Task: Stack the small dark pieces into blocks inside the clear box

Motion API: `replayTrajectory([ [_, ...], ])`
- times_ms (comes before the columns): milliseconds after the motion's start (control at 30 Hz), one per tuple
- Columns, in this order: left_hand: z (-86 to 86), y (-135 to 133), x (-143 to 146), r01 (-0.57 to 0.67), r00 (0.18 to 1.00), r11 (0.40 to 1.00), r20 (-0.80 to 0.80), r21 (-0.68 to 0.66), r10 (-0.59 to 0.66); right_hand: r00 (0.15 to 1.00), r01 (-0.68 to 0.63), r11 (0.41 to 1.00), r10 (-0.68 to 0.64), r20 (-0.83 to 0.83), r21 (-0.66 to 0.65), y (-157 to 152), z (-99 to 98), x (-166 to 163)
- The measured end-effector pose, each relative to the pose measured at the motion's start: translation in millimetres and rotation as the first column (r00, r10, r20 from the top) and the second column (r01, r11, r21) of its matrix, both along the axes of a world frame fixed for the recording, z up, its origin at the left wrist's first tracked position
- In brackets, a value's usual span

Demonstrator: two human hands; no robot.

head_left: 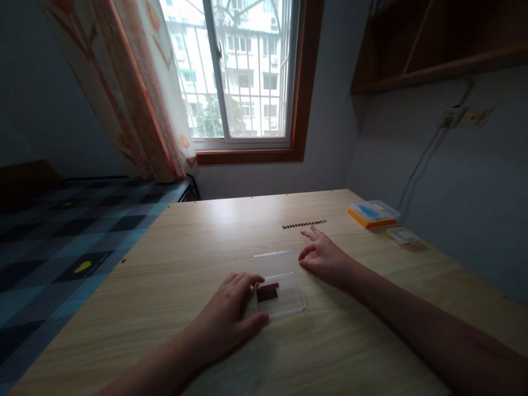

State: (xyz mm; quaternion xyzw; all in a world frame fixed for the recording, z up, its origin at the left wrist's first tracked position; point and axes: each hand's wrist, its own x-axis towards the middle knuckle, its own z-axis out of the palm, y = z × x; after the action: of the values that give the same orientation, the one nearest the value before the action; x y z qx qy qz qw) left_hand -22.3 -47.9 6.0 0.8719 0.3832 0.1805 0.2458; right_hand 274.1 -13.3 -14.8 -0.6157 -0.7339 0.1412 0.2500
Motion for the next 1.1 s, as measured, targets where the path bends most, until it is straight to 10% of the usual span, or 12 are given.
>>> replayTrajectory([
  [200, -2.6, 0.0, -0.7, 0.002, 1.0, 1.0, 0.014, 0.012, -0.002, 0.997, 0.034, 0.995, -0.04, 0.068, 0.089, -8.8, 8.2, -1.6],
  [800, -1.0, 0.2, 1.0, -0.007, 1.0, 1.0, 0.004, 0.001, 0.007, 0.991, -0.109, 0.979, 0.093, -0.099, -0.174, -1.5, 8.6, 10.1],
  [1100, 0.3, -0.1, 1.3, 0.01, 1.0, 1.0, 0.025, -0.002, -0.01, 0.971, -0.234, 0.948, 0.215, -0.107, -0.214, -33.0, 46.2, 3.3],
])
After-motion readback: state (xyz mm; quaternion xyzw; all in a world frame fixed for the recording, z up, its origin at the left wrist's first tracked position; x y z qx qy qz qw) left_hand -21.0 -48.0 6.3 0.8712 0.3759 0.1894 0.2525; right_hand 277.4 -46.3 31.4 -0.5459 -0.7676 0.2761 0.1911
